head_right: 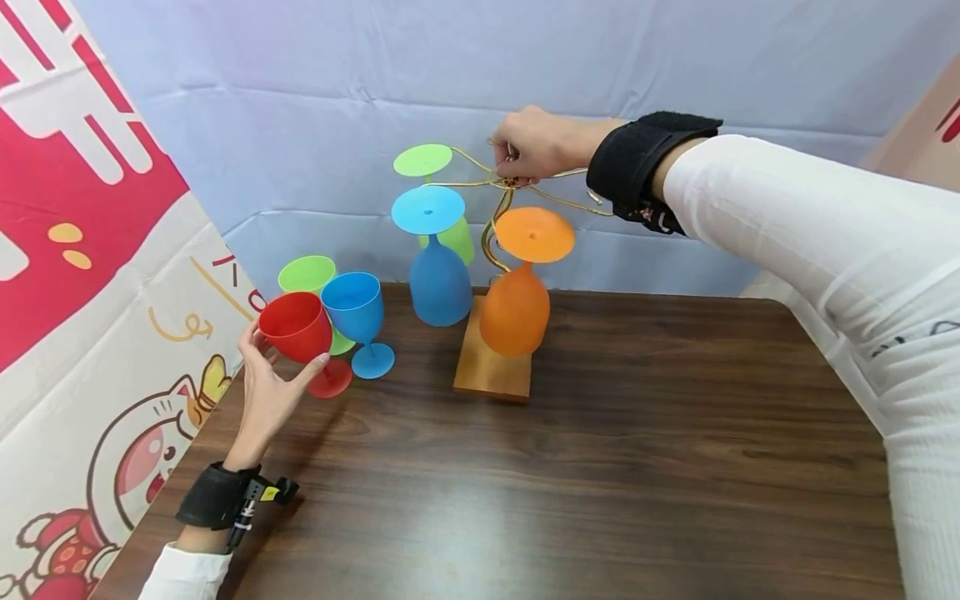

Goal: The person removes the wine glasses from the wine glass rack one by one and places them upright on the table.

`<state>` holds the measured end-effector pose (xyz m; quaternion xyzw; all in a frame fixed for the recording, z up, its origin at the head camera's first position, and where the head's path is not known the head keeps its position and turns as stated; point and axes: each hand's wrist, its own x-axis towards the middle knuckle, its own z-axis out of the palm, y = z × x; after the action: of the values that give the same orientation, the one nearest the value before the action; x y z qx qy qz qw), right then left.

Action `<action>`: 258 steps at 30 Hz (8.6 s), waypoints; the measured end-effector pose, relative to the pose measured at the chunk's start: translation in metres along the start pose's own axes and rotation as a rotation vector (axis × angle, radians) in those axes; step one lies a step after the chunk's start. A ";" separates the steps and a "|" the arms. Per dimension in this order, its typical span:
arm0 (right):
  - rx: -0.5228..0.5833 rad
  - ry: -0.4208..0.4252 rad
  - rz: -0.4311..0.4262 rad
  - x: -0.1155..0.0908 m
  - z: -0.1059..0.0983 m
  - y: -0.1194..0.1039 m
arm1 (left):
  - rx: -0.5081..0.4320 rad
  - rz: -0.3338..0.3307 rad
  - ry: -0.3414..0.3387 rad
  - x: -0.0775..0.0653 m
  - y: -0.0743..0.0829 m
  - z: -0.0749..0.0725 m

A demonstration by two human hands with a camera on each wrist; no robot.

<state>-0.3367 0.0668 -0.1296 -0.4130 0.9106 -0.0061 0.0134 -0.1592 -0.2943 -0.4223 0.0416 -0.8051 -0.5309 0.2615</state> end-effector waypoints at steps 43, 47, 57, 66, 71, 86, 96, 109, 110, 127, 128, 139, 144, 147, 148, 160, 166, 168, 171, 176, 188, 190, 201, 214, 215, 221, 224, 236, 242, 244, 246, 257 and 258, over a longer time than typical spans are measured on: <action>0.873 0.797 0.429 -0.079 0.116 -0.015 | 0.448 0.483 0.140 0.024 0.029 -0.053; 1.365 0.776 0.552 -0.108 0.175 -0.033 | 0.482 0.599 0.097 0.038 0.055 -0.045; 1.556 0.593 0.737 -0.125 0.264 -0.071 | 0.392 0.910 0.006 0.068 0.129 0.003; 1.572 0.558 0.684 -0.123 0.272 -0.075 | 0.567 1.067 -0.201 0.076 0.166 0.045; 1.614 0.552 0.648 -0.128 0.268 -0.068 | 0.595 1.144 -0.227 0.076 0.168 0.055; 1.994 0.444 0.588 -0.137 0.271 -0.046 | 0.614 0.999 -0.284 0.070 0.177 0.050; 2.004 0.436 0.581 -0.138 0.268 -0.049 | 0.635 0.993 -0.305 0.071 0.183 0.062; 2.022 0.443 0.585 -0.138 0.267 -0.051 | 0.676 0.903 -0.339 0.080 0.196 0.073; 2.022 0.444 0.585 -0.138 0.267 -0.050 | 0.675 0.894 -0.335 0.080 0.196 0.074; 2.038 0.417 0.584 -0.139 0.272 -0.049 | 0.660 0.850 -0.319 0.071 0.190 0.056; 2.038 0.415 0.584 -0.139 0.272 -0.049 | 0.666 0.847 -0.315 0.070 0.190 0.054; 2.032 0.411 0.582 -0.141 0.275 -0.049 | 0.724 0.780 -0.297 0.074 0.192 0.058; 2.032 0.419 0.552 -0.141 0.277 -0.049 | 0.742 0.751 -0.343 0.078 0.195 0.066; 2.048 0.425 0.520 -0.141 0.278 -0.049 | 0.744 0.739 -0.366 0.078 0.197 0.069; 2.048 0.422 0.517 -0.141 0.278 -0.049 | 0.742 0.739 -0.370 0.079 0.196 0.070; 2.037 0.430 0.566 -0.140 0.273 -0.048 | 0.714 0.784 -0.365 0.082 0.200 0.081; 2.042 0.423 0.566 -0.140 0.272 -0.048 | 0.734 0.827 -0.350 0.081 0.202 0.085; 2.040 0.420 0.566 -0.140 0.273 -0.048 | 0.747 0.839 -0.348 0.080 0.202 0.085; 2.036 0.419 0.561 -0.140 0.273 -0.049 | 0.752 0.855 -0.354 0.077 0.202 0.084; 2.036 0.422 0.551 -0.139 0.271 -0.050 | 0.722 0.876 -0.362 0.073 0.201 0.084; 2.049 0.427 0.543 -0.141 0.270 -0.049 | 0.681 0.946 -0.335 0.062 0.194 0.078; 2.046 0.428 0.541 -0.142 0.270 -0.048 | 0.677 0.954 -0.334 0.060 0.193 0.077; 2.038 0.417 0.523 -0.144 0.270 -0.052 | 0.650 0.941 -0.327 0.056 0.190 0.072; 2.038 0.415 0.528 -0.141 0.270 -0.053 | 0.624 0.931 -0.320 0.051 0.186 0.066; 2.038 0.414 0.531 -0.141 0.271 -0.052 | 0.622 0.930 -0.320 0.051 0.186 0.066; 2.038 0.410 0.540 -0.141 0.272 -0.052 | 0.610 0.910 -0.319 0.048 0.183 0.062; 2.047 0.413 0.537 -0.140 0.272 -0.052 | 0.602 0.902 -0.314 0.047 0.182 0.061; 2.032 0.405 0.515 -0.140 0.273 -0.050 | 0.586 0.906 -0.306 0.046 0.181 0.056; 2.048 0.406 0.537 -0.139 0.274 -0.052 | 0.572 0.921 -0.295 0.042 0.178 0.050; 2.048 0.405 0.533 -0.139 0.274 -0.052 | 0.562 0.924 -0.295 0.041 0.177 0.048; 2.048 0.407 0.528 -0.139 0.275 -0.052 | 0.555 0.925 -0.290 0.040 0.176 0.047; 2.057 0.401 0.540 -0.140 0.275 -0.051 | 0.537 0.875 -0.182 0.039 0.168 0.035; 2.053 0.402 0.543 -0.140 0.275 -0.051 | 0.531 0.865 -0.174 0.039 0.167 0.034</action>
<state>-0.1983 0.1381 -0.4009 0.0196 0.5171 -0.8309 0.2044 -0.1729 -0.2072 -0.2715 -0.2745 -0.8744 -0.1530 0.3696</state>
